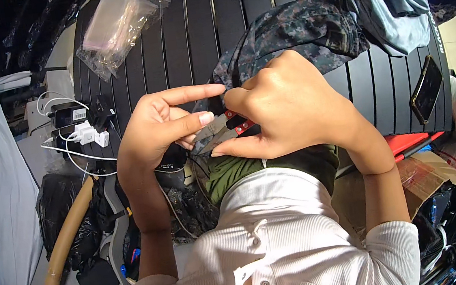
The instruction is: Trimming excess threads and finishing textile arm sleeves using small snips.
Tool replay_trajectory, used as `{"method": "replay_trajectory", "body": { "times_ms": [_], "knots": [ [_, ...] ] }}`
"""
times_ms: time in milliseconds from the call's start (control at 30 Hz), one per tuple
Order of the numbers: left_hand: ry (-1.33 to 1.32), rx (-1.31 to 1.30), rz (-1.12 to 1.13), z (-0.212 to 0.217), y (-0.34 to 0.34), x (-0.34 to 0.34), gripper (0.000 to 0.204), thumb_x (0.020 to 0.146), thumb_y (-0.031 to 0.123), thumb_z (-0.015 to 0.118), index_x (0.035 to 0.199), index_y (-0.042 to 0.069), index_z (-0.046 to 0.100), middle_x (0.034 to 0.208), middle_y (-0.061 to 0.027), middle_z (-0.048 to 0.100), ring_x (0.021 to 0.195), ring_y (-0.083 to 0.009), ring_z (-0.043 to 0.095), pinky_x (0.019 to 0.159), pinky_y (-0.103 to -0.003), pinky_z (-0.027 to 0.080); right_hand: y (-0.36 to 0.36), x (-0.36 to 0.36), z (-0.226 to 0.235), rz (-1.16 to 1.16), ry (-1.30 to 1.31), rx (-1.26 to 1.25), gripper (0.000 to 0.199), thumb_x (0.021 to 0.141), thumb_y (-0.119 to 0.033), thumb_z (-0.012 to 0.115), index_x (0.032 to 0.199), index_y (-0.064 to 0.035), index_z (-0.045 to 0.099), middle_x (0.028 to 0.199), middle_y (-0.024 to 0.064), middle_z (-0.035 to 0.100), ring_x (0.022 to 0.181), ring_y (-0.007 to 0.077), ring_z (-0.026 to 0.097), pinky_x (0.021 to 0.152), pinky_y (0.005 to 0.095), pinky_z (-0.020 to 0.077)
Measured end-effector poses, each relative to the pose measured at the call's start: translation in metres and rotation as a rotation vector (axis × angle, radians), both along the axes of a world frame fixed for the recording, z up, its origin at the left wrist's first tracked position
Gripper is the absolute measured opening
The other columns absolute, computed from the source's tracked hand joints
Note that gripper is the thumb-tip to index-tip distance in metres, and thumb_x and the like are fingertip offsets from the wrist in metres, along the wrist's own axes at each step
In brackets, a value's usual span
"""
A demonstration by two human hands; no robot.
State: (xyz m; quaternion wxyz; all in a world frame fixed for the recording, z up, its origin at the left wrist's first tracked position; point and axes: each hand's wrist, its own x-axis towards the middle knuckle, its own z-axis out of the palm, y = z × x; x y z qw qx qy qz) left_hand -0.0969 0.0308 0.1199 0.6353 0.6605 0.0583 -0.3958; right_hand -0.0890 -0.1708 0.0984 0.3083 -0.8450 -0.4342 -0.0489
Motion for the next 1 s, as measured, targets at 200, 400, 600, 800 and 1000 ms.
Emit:
{"method": "replay_trajectory", "body": {
  "times_ms": [200, 400, 600, 800, 1000],
  "knots": [
    [0.007, -0.015, 0.011, 0.0001, -0.0028, -0.0003, 0.037, 0.077, 0.005, 0.061, 0.113, -0.001, 0.054, 0.053, 0.0022, 0.054, 0.046, -0.0009, 0.044, 0.047, -0.016, 0.038, -0.0027, -0.0016, -0.0012, -0.009, 0.001, -0.017, 0.047, 0.06, -0.047, 0.072, 0.051, -0.008, 0.046, 0.04, 0.0046, 0.041, 0.036, 0.0234, 0.046, 0.037, 0.0292, 0.034],
    [0.004, -0.017, 0.011, -0.001, -0.0035, -0.0001, 0.037, 0.077, 0.005, 0.061, 0.113, -0.002, 0.054, 0.052, 0.0027, 0.053, 0.045, -0.001, 0.043, 0.046, -0.016, 0.037, -0.0031, -0.002, -0.0007, -0.014, -0.007, -0.035, 0.046, 0.061, -0.047, 0.071, 0.052, -0.0083, 0.047, 0.04, 0.0041, 0.041, 0.036, 0.0228, 0.047, 0.039, 0.0289, 0.0351],
    [-0.002, -0.055, -0.05, -0.0056, 0.0008, 0.0005, 0.036, 0.079, 0.008, 0.061, 0.113, -0.002, 0.054, 0.059, -0.002, 0.059, 0.049, -0.0022, 0.046, 0.047, -0.017, 0.038, -0.0012, -0.003, -0.0018, 0.001, 0.011, -0.011, 0.046, 0.06, -0.047, 0.071, 0.053, -0.0083, 0.047, 0.04, 0.0041, 0.04, 0.037, 0.0232, 0.047, 0.039, 0.0298, 0.0348],
    [-0.021, -0.006, -0.024, -0.0035, -0.0034, -0.0006, 0.036, 0.078, 0.005, 0.061, 0.112, -0.003, 0.054, 0.053, 0.0023, 0.054, 0.045, -0.0012, 0.044, 0.045, -0.016, 0.035, -0.0014, -0.0033, -0.0016, 0.007, 0.015, -0.035, 0.047, 0.06, -0.047, 0.071, 0.052, -0.0084, 0.046, 0.039, 0.0046, 0.039, 0.036, 0.0238, 0.046, 0.039, 0.0304, 0.0345],
    [-0.012, 0.006, -0.015, 0.0014, -0.0053, 0.0013, 0.036, 0.078, 0.008, 0.062, 0.112, 0.0, 0.055, 0.053, 0.0026, 0.055, 0.045, -0.0005, 0.044, 0.047, -0.015, 0.037, -0.0068, -0.0036, -0.0047, 0.022, -0.063, 0.0, 0.047, 0.059, -0.048, 0.072, 0.053, -0.0082, 0.047, 0.04, 0.0036, 0.041, 0.036, 0.0223, 0.047, 0.039, 0.03, 0.0342]
  ]
}}
